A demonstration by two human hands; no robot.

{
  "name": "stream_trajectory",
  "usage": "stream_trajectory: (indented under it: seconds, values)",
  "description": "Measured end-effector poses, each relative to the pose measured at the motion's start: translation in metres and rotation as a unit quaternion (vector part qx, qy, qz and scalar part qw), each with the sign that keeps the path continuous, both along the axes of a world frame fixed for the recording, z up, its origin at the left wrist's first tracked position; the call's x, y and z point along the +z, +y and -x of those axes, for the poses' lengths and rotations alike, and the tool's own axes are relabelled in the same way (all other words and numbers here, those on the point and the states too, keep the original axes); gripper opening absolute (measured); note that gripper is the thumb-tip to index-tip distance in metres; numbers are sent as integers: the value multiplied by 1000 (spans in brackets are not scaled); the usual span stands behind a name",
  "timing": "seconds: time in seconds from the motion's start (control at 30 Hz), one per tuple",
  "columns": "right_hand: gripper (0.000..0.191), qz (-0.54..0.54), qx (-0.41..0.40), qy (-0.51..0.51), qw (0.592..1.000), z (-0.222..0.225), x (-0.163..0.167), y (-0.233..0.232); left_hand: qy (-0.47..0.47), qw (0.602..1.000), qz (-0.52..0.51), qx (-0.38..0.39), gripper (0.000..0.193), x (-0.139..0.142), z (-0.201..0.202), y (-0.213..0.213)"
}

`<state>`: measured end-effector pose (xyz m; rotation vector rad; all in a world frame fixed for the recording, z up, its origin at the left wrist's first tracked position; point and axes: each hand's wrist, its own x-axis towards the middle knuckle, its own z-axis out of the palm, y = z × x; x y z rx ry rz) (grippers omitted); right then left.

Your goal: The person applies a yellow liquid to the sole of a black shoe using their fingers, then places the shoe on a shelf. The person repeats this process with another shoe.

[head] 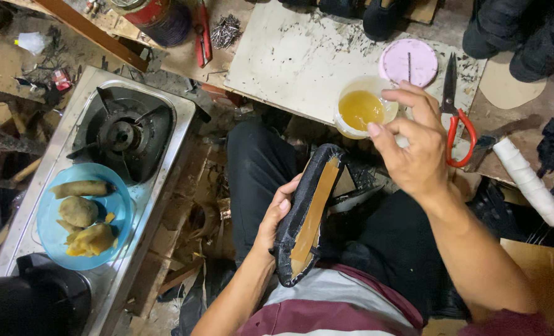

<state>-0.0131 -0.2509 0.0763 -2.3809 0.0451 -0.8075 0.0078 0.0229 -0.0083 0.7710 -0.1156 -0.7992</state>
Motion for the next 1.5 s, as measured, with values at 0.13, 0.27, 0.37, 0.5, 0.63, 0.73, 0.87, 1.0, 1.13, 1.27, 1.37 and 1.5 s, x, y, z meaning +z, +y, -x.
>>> stream_trajectory:
  seconds: [0.13, 0.27, 0.37, 0.5, 0.63, 0.73, 0.87, 1.0, 1.13, 1.27, 1.37, 1.5]
  values:
    - [25, -70, 41, -11, 997, 17, 8, 24, 12, 1000, 3, -10, 61, 2, 0, -3]
    - [21, -111, 115, -1, 987, 34, 11, 48, 3, 1000, 3, -12, 60, 4, 1, -5]
    - [21, -167, 138, 12, 976, 41, 9, 55, 8, 1000, 2, -16, 61, 4, 1, -5]
    - [24, -237, 155, 12, 959, 49, 7, 56, 9, 1000, 19, -18, 61, 6, 0, -9]
    - [36, -255, 164, 5, 953, 54, 5, 58, -10, 998, 64, -20, 55, 12, 3, -9]
    - [47, -244, 165, -2, 956, 55, 3, 59, -21, 997, 71, -23, 53, 17, 4, -8]
    - [56, -224, 158, -4, 962, 56, 3, 60, -26, 997, 74, -30, 55, 23, 3, -7]
    - [55, -189, 130, -7, 973, 57, 2, 61, -17, 996, 82, -32, 55, 28, 3, -6]
    - [51, -145, 113, 21, 983, 55, -1, 61, -28, 996, 73, -36, 58, 31, 4, -3]
    - [49, -76, 91, 27, 993, 48, -6, 61, -35, 996, 65, -41, 60, 31, 3, 0]
    - [44, -5, 82, -9, 997, 45, -10, 68, -35, 997, 66, -35, 60, 30, 3, 1]
    - [38, 64, 119, -34, 990, 53, -11, 85, -21, 998, 55, -30, 61, 27, 2, 2]
